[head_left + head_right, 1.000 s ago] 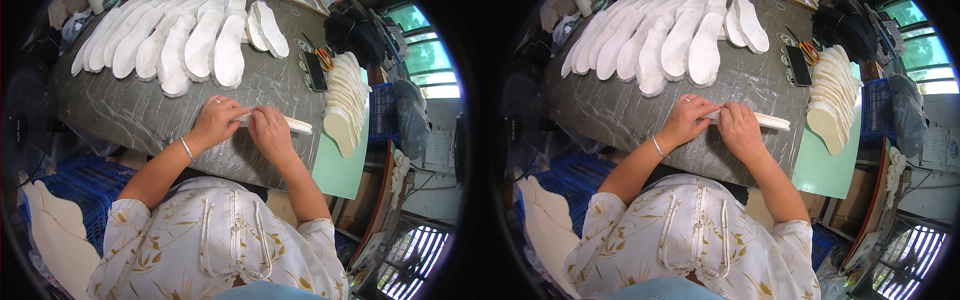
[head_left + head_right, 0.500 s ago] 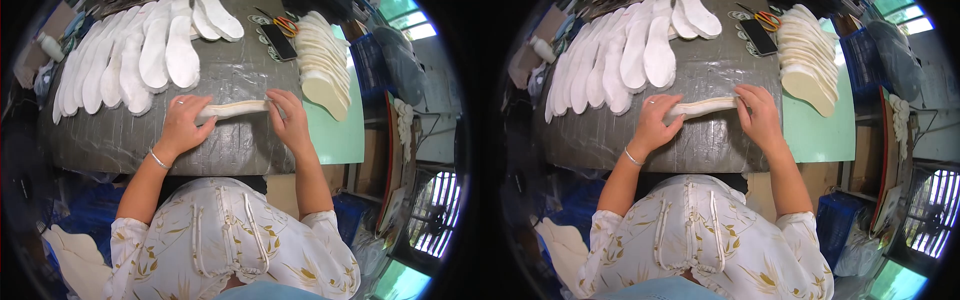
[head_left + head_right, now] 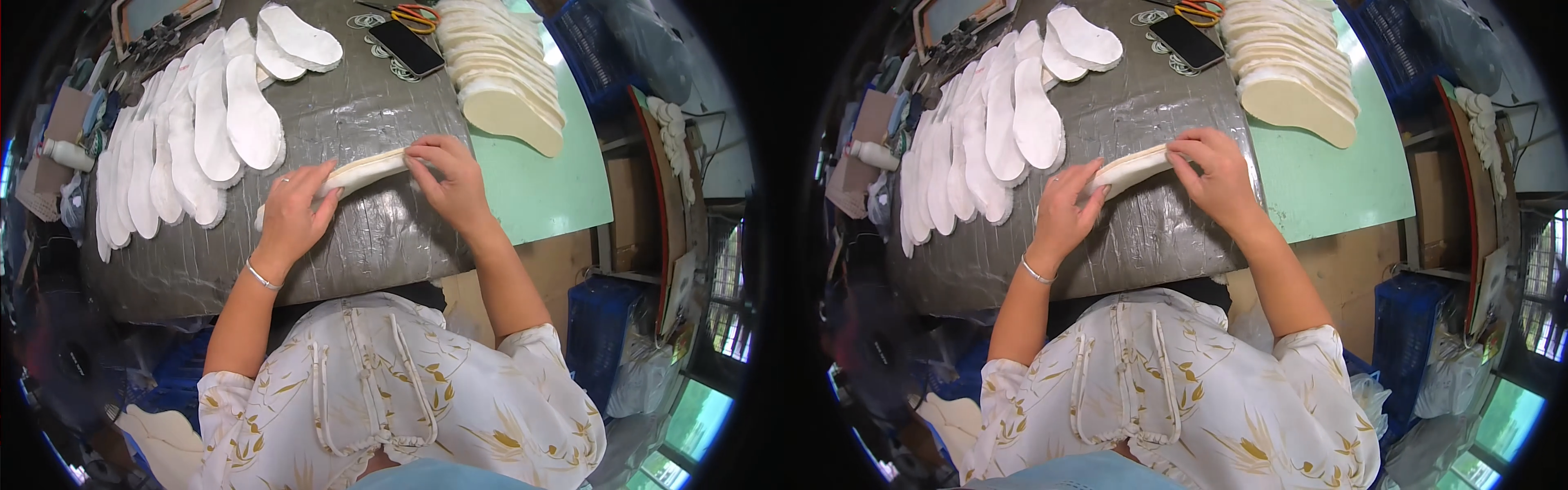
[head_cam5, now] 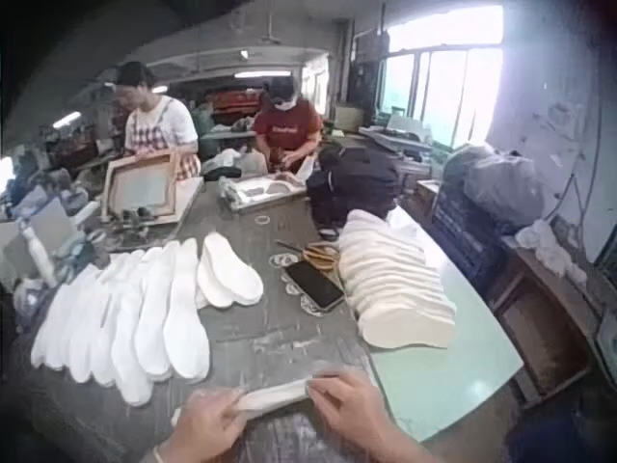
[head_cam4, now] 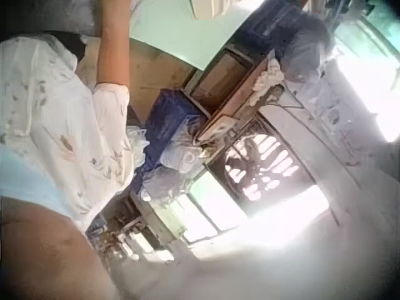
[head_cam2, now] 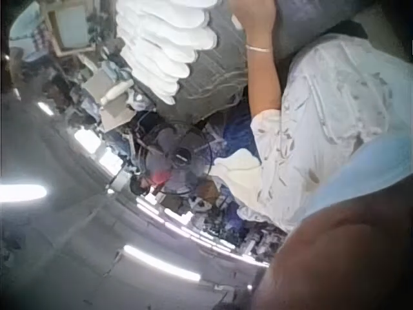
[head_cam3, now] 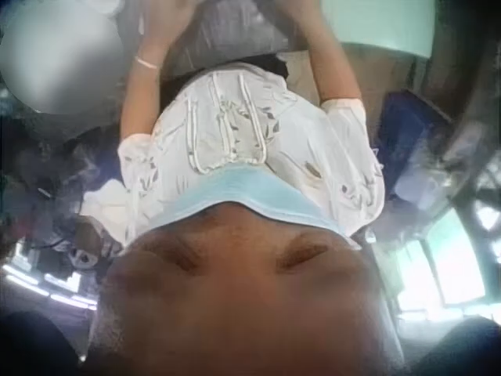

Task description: Inspecting, stacking, and bagging shoe insole components in a manufacturing facility.

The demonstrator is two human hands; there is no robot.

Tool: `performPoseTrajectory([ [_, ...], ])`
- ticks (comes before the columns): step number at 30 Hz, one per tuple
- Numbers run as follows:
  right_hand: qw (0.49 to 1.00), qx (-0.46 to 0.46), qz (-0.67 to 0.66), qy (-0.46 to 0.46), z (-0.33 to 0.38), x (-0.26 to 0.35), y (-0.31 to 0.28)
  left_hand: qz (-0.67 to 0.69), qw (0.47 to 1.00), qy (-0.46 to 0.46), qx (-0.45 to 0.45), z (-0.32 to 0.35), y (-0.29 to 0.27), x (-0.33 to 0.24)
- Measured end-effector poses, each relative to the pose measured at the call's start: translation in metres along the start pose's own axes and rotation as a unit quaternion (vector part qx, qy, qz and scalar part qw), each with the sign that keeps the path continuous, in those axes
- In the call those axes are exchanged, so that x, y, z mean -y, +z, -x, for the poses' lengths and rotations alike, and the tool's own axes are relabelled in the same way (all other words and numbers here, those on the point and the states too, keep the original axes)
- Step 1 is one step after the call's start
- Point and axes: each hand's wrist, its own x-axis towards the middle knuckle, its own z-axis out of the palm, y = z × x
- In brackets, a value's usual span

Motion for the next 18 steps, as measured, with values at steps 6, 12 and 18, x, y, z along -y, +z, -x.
performPoseTrajectory([
  [6,0.998,-0.052,0.03,-0.002,-0.003,-0.003,0.002,0.041,0.999,0.024,-0.013,-0.024,0.007,-0.014],
  [12,0.995,-0.068,-0.008,0.071,0.016,-0.023,-0.004,0.11,0.994,-0.011,0.012,-0.044,0.014,-0.021],
  [18,0.989,-0.094,-0.052,0.103,0.019,-0.027,-0.001,0.123,0.99,-0.046,0.041,-0.05,0.021,-0.025],
])
